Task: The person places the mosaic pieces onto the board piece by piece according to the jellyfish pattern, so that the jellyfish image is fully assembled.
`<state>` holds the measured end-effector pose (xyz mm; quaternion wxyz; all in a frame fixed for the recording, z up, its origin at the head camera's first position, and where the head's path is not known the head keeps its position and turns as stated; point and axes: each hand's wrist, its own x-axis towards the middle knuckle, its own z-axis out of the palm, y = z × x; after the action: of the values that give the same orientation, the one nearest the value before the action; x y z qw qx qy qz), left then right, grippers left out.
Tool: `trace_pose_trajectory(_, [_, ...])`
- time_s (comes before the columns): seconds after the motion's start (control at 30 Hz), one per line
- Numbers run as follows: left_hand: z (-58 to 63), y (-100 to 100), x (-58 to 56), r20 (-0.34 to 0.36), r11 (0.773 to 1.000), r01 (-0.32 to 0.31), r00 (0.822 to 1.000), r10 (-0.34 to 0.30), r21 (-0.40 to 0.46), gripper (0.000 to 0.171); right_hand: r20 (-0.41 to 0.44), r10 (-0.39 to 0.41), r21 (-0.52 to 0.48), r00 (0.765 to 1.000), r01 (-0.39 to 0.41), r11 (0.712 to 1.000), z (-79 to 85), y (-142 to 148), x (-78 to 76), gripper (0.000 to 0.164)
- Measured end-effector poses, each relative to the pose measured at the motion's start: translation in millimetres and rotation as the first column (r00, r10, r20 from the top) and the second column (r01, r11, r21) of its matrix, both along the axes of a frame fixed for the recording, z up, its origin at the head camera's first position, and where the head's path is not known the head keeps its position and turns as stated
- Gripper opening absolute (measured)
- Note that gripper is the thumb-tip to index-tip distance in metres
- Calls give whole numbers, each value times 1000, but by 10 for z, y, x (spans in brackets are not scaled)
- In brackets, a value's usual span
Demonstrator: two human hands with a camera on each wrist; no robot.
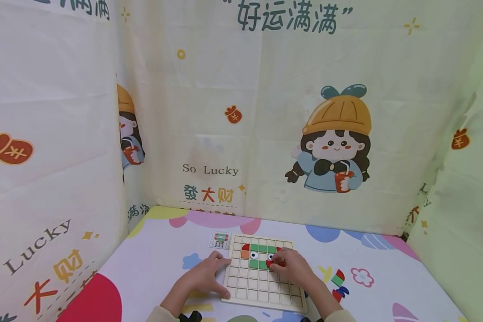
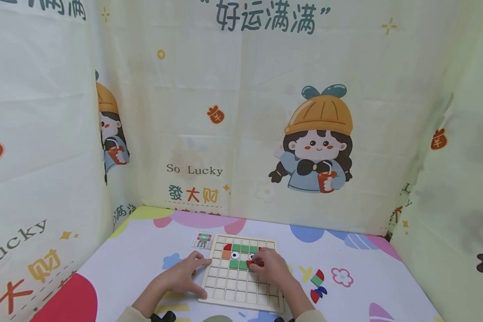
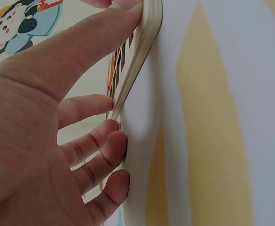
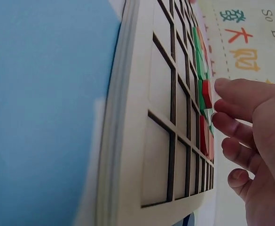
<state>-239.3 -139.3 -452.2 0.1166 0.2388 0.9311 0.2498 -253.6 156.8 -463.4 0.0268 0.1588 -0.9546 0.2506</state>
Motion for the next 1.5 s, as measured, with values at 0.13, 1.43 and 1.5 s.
trace_pose_trajectory(0.13, [17,1,3,9,1000,-8,1000,8,2,92,-3,-5,-18,1000,5,1000,0,10,12,12])
trace_pose_trajectory(1.43, [-38,4,-25,13,1000,-8,1000,8,13,91,-17,35,-80,999,-36,996,-86,-609,-133,16])
trace_pose_trajectory(1.5, [-36,6,-26,17,1000,-10,1000,10,11,91,-21,43,-86,999,-44,995,-104,-630,-139,15])
